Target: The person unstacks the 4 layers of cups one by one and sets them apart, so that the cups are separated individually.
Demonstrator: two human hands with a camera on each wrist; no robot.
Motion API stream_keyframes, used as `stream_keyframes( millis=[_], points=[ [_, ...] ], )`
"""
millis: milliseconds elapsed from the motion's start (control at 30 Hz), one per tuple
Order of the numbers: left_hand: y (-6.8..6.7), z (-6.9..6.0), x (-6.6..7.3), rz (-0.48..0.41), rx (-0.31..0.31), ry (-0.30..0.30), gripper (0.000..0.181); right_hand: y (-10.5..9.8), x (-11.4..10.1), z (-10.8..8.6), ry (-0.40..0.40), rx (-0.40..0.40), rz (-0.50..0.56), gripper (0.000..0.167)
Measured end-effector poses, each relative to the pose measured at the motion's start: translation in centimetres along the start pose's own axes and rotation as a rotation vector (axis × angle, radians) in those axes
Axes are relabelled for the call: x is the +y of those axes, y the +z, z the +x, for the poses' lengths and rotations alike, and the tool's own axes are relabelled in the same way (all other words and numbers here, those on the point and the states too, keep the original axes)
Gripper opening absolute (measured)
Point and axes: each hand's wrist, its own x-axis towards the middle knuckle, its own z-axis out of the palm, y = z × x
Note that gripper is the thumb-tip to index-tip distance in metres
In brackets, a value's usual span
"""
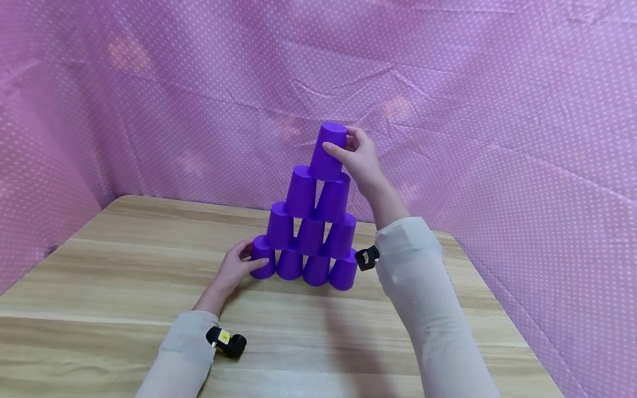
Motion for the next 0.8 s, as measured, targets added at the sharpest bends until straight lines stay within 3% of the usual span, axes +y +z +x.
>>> stream_keyframes(
  millis=[800],
  points=[
    [0.0, -0.1, -0.2, -0.021, -0.009, -0.008, 0.06, -0.8, -1.3, -0.5, -0.002, 0.071, 0.082, 0.051]
  ],
)
